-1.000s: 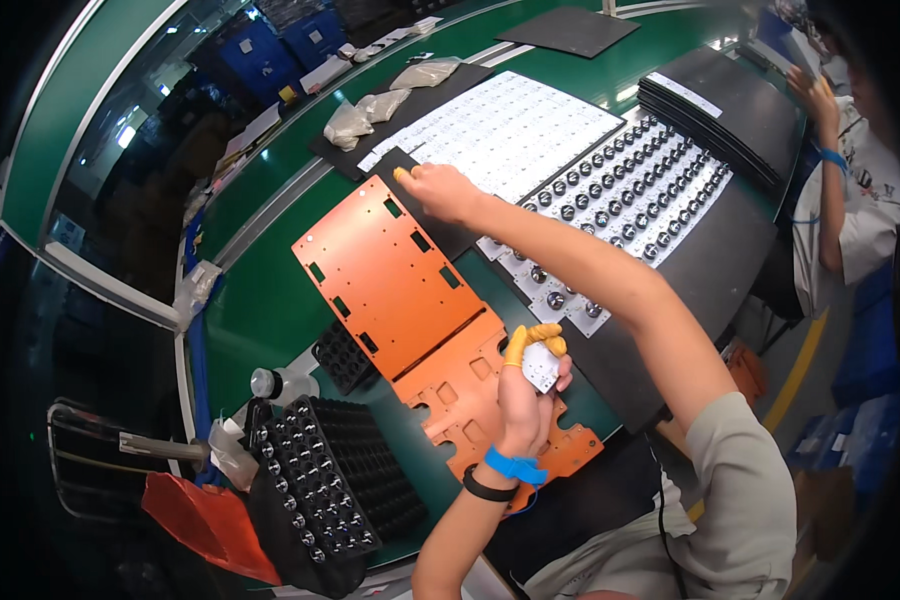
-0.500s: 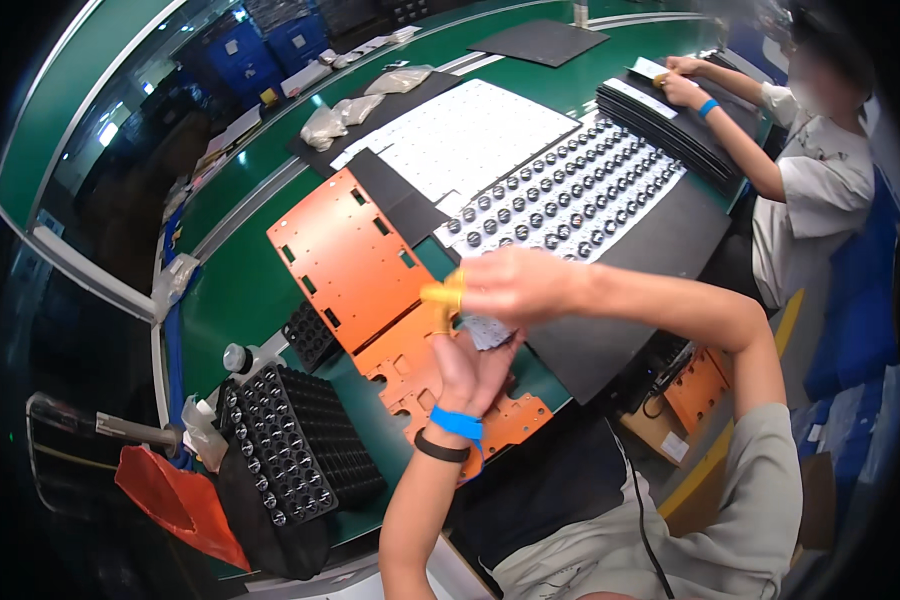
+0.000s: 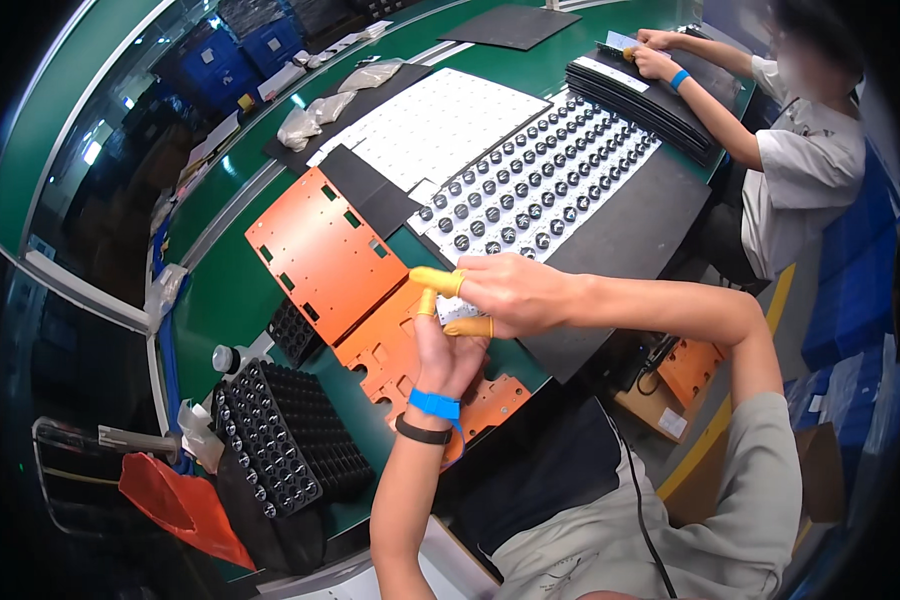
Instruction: The person places small white rectangular components onto an orange fixture and secures them using a white machine. They then pick up small round metallic parts from a tray and place them onto the fixture. The person repeats this process of placing components and round parts throughout the clip.
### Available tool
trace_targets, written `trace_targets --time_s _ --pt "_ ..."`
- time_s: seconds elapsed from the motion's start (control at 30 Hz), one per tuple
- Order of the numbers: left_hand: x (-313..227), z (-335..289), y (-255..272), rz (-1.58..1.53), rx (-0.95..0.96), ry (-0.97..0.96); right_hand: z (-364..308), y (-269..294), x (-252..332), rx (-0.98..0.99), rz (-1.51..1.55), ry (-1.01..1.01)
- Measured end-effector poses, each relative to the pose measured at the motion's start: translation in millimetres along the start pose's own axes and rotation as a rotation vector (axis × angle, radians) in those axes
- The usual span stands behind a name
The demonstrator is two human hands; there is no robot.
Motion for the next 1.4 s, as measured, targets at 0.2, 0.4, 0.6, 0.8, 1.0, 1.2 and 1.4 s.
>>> trace_targets --time_s 0.2,0.4,0.6,0.8,1.0,1.2,1.4 --pt "1.9 -3.8 -0.6 -0.077 0.042 -0.036 9.3 -11.0 3.3 -0.043 0.053 0.018" --pt "1.2 -3.6 -2.7 -0.112 0.056 -0.025 19.0 -19.4 -7.8 -0.021 0.02 0.049" --pt "-0.3 -4.4 -5.6 -0.134 -0.08 -0.054 16.3 -22.0 -28.3 -0.058 0.114 0.065" --pt "6.9 -5.7 -16.2 -0.193 -0.021 0.107 16.6 34.8 -125.2 -0.325 -0.012 -0.199" --pt "5.0 -5.4 -5.7 -0.26 -0.119 0.138 -7.9 64.0 -341.1 -0.442 -0.325 -0.739" --pt "6.6 -8.7 -3.2 -0.25 -0.197 0.154 -68.1 75.0 -510.6 -0.066 -0.516 -1.271" --pt "7.9 -8.1 -3.0 -0.278 -0.196 0.179 -69.6 64.5 -522.9 -0.004 -0.607 -1.291"
Point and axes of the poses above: each hand's wrist, its own z-axis towards the middle knuckle, its own y-axis out of the back of the hand, x = y × z, the point moved 9 cm from there along z, towards the middle knuckle, and after that the axes turned 6 degrees about -x, right-handed, at the moved point
